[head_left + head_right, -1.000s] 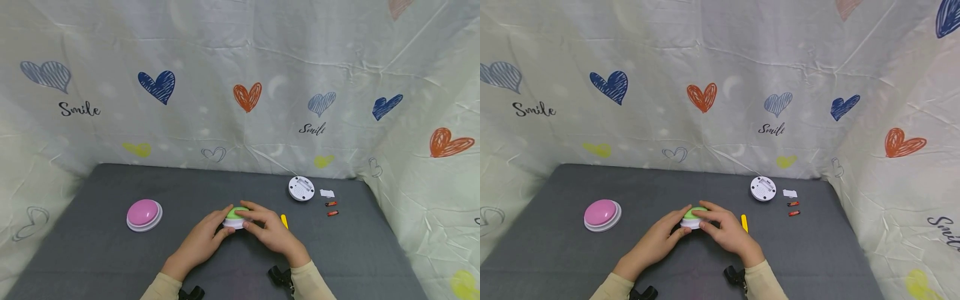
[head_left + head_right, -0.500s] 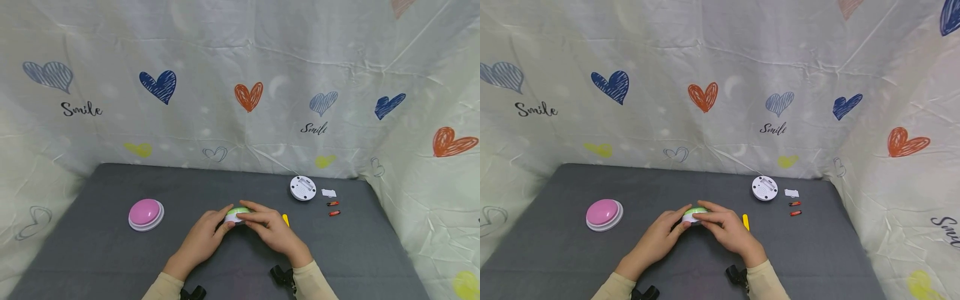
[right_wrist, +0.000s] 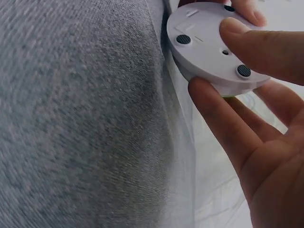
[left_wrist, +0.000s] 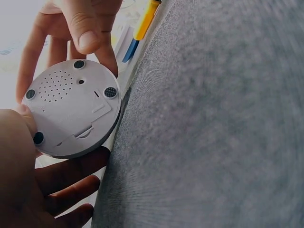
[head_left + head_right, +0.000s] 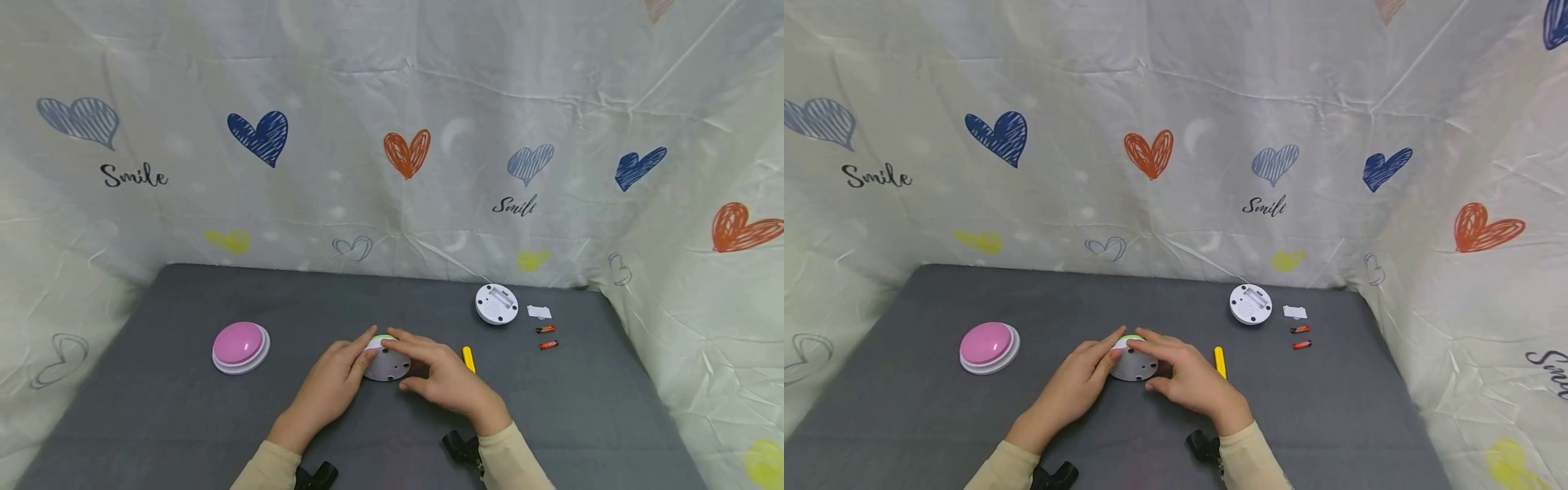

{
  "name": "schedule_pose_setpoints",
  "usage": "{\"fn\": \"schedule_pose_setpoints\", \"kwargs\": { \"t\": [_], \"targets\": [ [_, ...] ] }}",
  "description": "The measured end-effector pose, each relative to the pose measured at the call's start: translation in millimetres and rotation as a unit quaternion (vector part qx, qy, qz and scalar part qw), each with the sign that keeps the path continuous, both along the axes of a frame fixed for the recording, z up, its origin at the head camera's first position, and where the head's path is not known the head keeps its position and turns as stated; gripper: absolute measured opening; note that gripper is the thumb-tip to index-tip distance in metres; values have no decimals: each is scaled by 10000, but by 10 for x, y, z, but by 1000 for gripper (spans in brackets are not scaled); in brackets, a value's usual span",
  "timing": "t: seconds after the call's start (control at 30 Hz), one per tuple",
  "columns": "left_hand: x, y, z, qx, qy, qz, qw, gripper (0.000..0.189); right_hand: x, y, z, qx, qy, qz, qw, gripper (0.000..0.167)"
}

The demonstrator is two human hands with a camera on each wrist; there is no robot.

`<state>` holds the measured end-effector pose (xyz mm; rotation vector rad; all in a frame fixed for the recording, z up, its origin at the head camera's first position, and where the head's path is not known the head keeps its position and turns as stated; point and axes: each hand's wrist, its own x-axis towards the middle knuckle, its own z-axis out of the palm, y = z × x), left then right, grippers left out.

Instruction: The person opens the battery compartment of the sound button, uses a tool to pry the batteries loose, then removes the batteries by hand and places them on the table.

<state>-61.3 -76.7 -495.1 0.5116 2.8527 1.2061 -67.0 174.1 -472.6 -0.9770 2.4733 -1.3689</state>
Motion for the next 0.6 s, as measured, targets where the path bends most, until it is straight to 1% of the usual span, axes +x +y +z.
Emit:
{"fn": "schedule_pose_setpoints", "kwargs": {
  "t": [0.17, 0.33, 0.43, 0.6],
  "targets": [
    [-2, 4, -8, -126, -30, -93, 9999, 59, 4, 0, 14, 162, -311, -110, 9993, 91],
    [2, 8, -6, -285, 56, -311, 9991, 75, -6, -1, 14, 486, -199, -368, 9979, 95],
    [8, 21, -9, -344, 40, -465, 9983, 85, -8, -3, 7, 680, -138, -533, 9962, 98],
    [24, 36, -8, -338, -79, -607, 9976, 98, 14, -24, -12, 875, -349, -740, 9928, 105]
  ]
}}
